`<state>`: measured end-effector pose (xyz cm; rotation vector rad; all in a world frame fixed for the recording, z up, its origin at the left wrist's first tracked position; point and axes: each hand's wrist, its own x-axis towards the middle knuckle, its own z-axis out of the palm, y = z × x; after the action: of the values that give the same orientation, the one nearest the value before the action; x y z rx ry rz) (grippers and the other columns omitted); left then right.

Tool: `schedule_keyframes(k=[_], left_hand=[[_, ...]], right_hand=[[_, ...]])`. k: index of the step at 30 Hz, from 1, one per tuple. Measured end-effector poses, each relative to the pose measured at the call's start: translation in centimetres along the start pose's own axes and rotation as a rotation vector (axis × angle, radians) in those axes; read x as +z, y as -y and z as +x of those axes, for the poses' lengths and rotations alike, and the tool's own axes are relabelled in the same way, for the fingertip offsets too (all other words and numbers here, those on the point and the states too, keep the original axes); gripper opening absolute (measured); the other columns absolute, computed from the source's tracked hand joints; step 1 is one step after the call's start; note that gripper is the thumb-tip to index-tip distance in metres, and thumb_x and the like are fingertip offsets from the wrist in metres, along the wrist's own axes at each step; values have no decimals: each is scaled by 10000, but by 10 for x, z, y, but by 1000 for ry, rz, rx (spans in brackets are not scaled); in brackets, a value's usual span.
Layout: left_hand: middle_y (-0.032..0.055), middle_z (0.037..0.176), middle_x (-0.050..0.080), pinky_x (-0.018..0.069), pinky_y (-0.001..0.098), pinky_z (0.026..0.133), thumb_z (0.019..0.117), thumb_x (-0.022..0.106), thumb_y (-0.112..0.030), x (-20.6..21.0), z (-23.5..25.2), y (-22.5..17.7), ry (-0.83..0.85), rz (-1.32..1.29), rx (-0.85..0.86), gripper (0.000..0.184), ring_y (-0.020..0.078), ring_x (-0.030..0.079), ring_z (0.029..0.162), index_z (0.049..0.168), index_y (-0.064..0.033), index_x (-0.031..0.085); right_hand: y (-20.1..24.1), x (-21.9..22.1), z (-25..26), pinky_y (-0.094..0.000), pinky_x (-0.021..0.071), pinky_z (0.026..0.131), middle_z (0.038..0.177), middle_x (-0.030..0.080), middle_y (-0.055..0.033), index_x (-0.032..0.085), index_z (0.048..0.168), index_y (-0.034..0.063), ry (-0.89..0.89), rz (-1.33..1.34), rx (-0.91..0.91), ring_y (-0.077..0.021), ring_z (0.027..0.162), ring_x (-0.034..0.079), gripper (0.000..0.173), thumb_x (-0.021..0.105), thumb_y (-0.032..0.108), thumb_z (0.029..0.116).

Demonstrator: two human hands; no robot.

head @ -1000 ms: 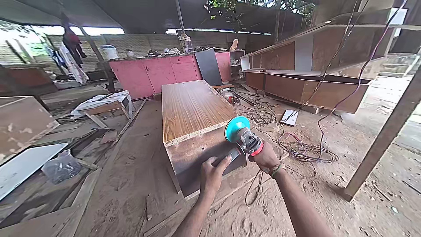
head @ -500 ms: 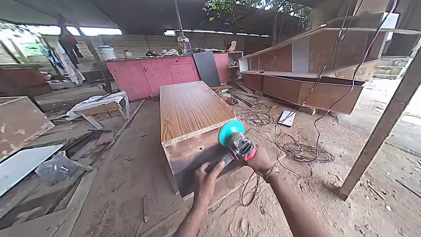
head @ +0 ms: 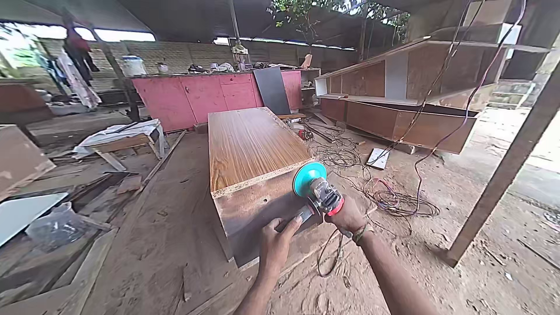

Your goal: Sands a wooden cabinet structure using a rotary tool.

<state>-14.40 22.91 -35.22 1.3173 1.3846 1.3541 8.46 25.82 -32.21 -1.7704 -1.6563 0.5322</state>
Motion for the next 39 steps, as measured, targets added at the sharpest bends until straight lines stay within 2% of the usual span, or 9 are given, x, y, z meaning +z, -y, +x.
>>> schedule_keyframes(k=[6, 11, 14, 20, 24, 27, 32, 36, 39], left_hand=[[6, 543, 526, 377, 311, 397, 832, 839, -503, 4, 14, -42, 11, 75, 65, 428, 122, 413, 390, 804, -98, 703], [12, 540, 499, 375, 312, 386, 852, 826, -481, -4, -3, 1, 34, -5, -41, 425, 128, 404, 392, 844, -73, 709], [24, 557, 546, 371, 298, 369, 864, 842, -399, -11, -7, -4, 1, -81, -33, 365, 122, 410, 384, 891, -54, 727], [12, 577, 553, 371, 316, 411, 829, 849, -481, 1, 14, -45, -5, 71, 80, 406, 123, 417, 411, 829, -95, 723], [18, 589, 570, 391, 319, 421, 850, 831, -476, 6, 2, -7, 56, 63, -5, 415, 125, 435, 423, 876, -71, 744], [32, 560, 549, 370, 301, 377, 865, 844, -403, -10, -10, 9, 20, -54, -94, 368, 127, 409, 387, 897, -52, 736], [15, 555, 552, 361, 287, 365, 845, 845, -417, -24, 4, -37, -26, -96, 40, 360, 110, 390, 370, 893, -78, 732], [13, 645, 593, 438, 339, 468, 820, 831, -529, -9, 13, -51, 40, 103, 43, 449, 127, 484, 473, 901, -99, 730], [26, 689, 630, 474, 360, 512, 835, 818, -548, -10, 2, -20, 70, 81, -32, 480, 141, 532, 520, 930, -85, 738]], right_hand=[[7, -16, 13, -521, 585, 870, 984, 748, -79, 720, 1059, 101, -76, 57, 7, -233, 950, 724, 553, 909, 334, 594], [4, -1, -2, -563, 575, 888, 1017, 756, -108, 730, 1095, 102, 16, -49, -26, -275, 983, 729, 503, 872, 358, 687], [18, -1, -8, -560, 570, 908, 1042, 753, -114, 723, 1127, 102, 11, -44, -50, -279, 1010, 724, 525, 880, 353, 694], [5, -11, 15, -531, 579, 919, 1048, 745, -100, 703, 1136, 90, -69, 54, -11, -250, 1009, 719, 621, 914, 337, 607], [-12, 2, 1, -533, 582, 880, 986, 752, -106, 730, 1060, 79, -6, 26, 21, -258, 950, 727, 512, 906, 320, 645], [-2, 15, -7, -550, 582, 898, 1019, 762, -98, 740, 1105, 118, 14, -26, -53, -256, 985, 734, 499, 862, 392, 705], [36, -5, 3, -560, 579, 885, 1004, 753, -108, 730, 1077, 94, -69, -4, -43, -273, 981, 726, 489, 863, 373, 698], [10, -6, 11, -543, 567, 958, 1092, 746, -117, 702, 1173, 75, -81, 20, -11, -266, 1057, 713, 660, 918, 362, 619], [2, 3, 2, -540, 572, 931, 1041, 750, -123, 719, 1109, 61, -65, -8, -36, -271, 1014, 720, 606, 927, 321, 603]])
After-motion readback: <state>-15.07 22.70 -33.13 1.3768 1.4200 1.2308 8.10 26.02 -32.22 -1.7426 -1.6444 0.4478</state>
